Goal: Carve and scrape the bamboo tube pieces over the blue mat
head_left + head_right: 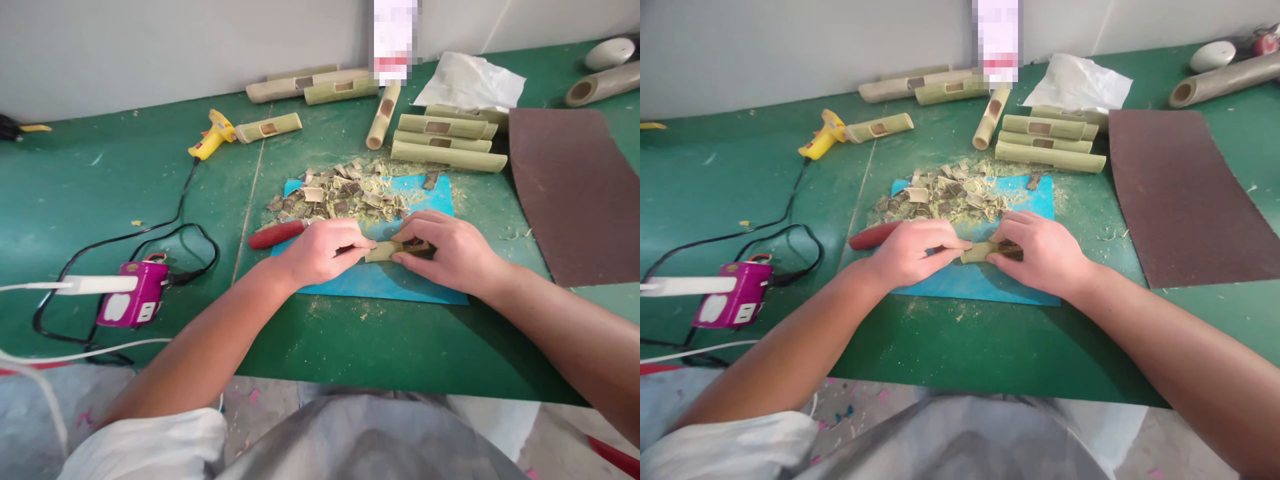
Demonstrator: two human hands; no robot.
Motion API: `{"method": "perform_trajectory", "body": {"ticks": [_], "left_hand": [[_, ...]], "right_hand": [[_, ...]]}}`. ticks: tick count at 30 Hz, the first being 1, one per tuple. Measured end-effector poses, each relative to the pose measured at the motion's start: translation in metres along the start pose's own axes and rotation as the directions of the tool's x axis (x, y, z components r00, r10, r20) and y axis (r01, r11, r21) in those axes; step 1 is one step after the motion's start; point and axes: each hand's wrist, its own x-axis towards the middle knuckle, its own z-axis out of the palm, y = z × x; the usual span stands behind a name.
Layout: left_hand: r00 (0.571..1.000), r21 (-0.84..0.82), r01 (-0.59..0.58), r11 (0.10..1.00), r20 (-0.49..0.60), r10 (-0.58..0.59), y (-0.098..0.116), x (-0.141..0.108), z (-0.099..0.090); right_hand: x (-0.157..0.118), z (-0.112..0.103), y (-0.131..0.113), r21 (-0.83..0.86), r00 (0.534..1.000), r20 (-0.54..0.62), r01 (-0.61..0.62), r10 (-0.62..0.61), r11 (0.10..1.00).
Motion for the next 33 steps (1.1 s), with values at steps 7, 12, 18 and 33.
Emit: {"method": "perform_trajectory", "body": {"ticks": [7,12,18,33], "left_hand": [[1.0,-0.005,-0.016,1.0,0.006,0.016,0.0003,0.0017,0.0001],[1.0,-0.015,-0.005,1.0,0.01,0.005,0.0013,0.0007,0.0],[1.0,-0.007,0.006,1.0,-0.006,-0.006,-0.0008,0.0,0.003],[0.999,-0.019,0.039,0.999,-0.011,-0.04,0.0009,0.001,0.0011]], "right_hand": [[0.0002,-0.0004,0.0002,-0.003,1.0,0.005,0.01,-0.01,1.0],[0.0003,-0.0006,0.0004,-0.014,1.0,0.022,-0.001,0.002,1.0],[0.0009,-0.0007,0.0013,-0.025,1.0,0.02,0.007,-0.006,1.0],[0.0023,-0.0023,0.0002,-0.042,1.0,0.029,0.014,-0.012,0.999]]}}
